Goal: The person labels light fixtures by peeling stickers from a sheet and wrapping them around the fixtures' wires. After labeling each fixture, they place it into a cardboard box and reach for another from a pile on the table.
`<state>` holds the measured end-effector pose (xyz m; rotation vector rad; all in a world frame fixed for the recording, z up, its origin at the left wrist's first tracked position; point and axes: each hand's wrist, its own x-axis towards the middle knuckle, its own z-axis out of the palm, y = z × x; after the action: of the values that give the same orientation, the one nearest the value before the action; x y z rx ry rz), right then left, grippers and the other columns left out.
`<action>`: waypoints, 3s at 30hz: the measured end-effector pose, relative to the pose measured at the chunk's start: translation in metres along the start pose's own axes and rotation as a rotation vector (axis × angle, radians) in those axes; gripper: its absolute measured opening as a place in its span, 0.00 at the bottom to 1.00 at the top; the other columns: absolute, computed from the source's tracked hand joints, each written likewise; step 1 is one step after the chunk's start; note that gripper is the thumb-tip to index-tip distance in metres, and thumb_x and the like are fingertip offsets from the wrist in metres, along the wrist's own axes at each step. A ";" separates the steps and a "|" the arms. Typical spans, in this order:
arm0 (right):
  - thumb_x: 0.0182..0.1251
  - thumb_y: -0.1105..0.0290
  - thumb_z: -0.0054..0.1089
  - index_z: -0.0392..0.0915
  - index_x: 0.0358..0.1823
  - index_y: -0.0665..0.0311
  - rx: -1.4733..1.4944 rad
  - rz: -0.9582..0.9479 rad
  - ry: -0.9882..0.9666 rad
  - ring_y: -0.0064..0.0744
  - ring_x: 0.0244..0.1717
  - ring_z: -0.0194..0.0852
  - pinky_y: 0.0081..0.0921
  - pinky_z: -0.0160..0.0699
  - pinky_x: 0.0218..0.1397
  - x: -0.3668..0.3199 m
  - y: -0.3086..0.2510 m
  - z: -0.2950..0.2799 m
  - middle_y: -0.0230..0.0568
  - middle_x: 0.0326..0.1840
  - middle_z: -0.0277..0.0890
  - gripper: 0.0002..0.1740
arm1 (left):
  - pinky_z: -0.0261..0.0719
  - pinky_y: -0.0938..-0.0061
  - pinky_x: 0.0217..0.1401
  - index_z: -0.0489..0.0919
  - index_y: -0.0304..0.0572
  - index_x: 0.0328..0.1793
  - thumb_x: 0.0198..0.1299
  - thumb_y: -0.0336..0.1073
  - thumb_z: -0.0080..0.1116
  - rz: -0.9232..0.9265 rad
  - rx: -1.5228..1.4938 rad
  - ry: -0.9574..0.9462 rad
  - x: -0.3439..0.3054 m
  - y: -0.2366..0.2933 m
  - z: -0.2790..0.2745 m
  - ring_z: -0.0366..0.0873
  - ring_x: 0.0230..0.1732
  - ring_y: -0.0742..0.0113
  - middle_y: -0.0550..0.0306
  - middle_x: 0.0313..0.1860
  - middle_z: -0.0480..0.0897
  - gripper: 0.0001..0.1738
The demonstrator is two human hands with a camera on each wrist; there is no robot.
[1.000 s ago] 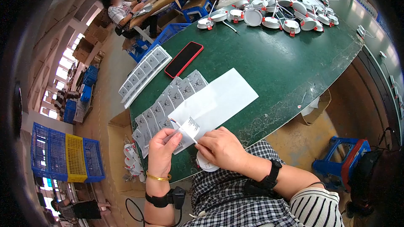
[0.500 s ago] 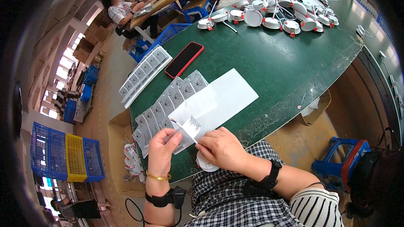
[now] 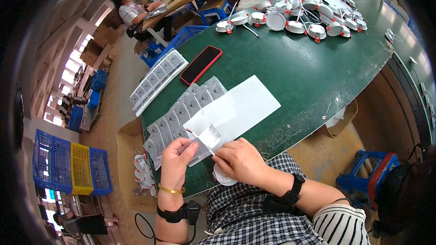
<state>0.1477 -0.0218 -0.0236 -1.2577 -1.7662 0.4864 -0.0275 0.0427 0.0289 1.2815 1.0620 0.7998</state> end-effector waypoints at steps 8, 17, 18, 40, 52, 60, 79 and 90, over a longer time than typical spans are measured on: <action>0.56 0.68 0.62 0.78 0.33 0.62 0.048 0.025 0.048 0.38 0.31 0.74 0.31 0.68 0.37 -0.002 -0.004 -0.003 0.36 0.28 0.75 0.07 | 0.66 0.89 0.32 0.79 0.34 0.38 0.59 0.33 0.62 0.028 -0.002 0.001 0.001 -0.004 -0.002 0.69 0.31 0.86 0.68 0.31 0.77 0.08; 0.47 0.78 0.68 0.78 0.34 0.63 -0.107 -0.134 0.280 0.37 0.31 0.75 0.29 0.72 0.33 0.019 -0.021 -0.005 0.37 0.30 0.76 0.11 | 0.65 0.88 0.31 0.79 0.35 0.37 0.58 0.36 0.64 0.061 0.016 -0.013 0.007 -0.012 -0.007 0.67 0.29 0.85 0.69 0.28 0.76 0.10; 0.47 0.78 0.68 0.78 0.34 0.63 -0.113 -0.142 0.272 0.37 0.31 0.75 0.29 0.72 0.33 0.022 -0.022 -0.004 0.37 0.30 0.76 0.11 | 0.66 0.87 0.31 0.79 0.35 0.37 0.58 0.37 0.64 0.048 0.038 -0.018 0.006 -0.010 -0.007 0.68 0.30 0.84 0.69 0.28 0.76 0.11; 0.58 0.72 0.65 0.78 0.32 0.67 0.262 0.410 0.060 0.17 0.21 0.71 0.15 0.70 0.25 0.045 -0.032 -0.003 0.34 0.25 0.77 0.07 | 0.72 0.87 0.36 0.77 0.36 0.44 0.58 0.32 0.62 0.157 -0.076 -0.066 0.005 -0.019 -0.008 0.74 0.33 0.83 0.64 0.35 0.80 0.10; 0.64 0.76 0.59 0.75 0.35 0.69 0.439 0.493 0.089 0.11 0.33 0.67 0.10 0.66 0.35 0.037 -0.022 -0.005 0.25 0.32 0.73 0.03 | 0.74 0.85 0.38 0.76 0.34 0.44 0.62 0.34 0.60 0.088 -0.288 0.049 -0.005 -0.033 -0.015 0.75 0.35 0.80 0.61 0.35 0.80 0.10; 0.63 0.75 0.61 0.75 0.35 0.69 0.521 0.457 0.116 0.10 0.31 0.68 0.10 0.69 0.35 0.037 -0.019 -0.002 0.25 0.31 0.74 0.05 | 0.75 0.83 0.40 0.78 0.36 0.42 0.62 0.34 0.59 0.074 -0.320 -0.015 0.007 -0.040 -0.021 0.75 0.36 0.79 0.62 0.35 0.80 0.09; 0.63 0.77 0.60 0.74 0.34 0.68 0.566 0.432 0.191 0.11 0.31 0.69 0.11 0.69 0.35 0.035 -0.016 -0.002 0.25 0.31 0.74 0.03 | 0.69 0.88 0.36 0.77 0.38 0.38 0.58 0.30 0.62 0.196 -0.338 0.100 0.008 -0.036 -0.004 0.70 0.33 0.84 0.68 0.33 0.77 0.06; 0.64 0.77 0.59 0.74 0.36 0.69 0.600 0.445 0.232 0.11 0.30 0.68 0.10 0.68 0.33 0.036 -0.011 0.001 0.25 0.31 0.73 0.03 | 0.69 0.88 0.36 0.77 0.38 0.38 0.59 0.30 0.61 0.206 -0.309 0.114 0.014 -0.039 0.000 0.70 0.33 0.85 0.67 0.33 0.78 0.05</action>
<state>0.1373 0.0058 -0.0006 -1.1971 -1.0238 0.9951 -0.0259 0.0502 -0.0122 1.1004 0.8625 1.1573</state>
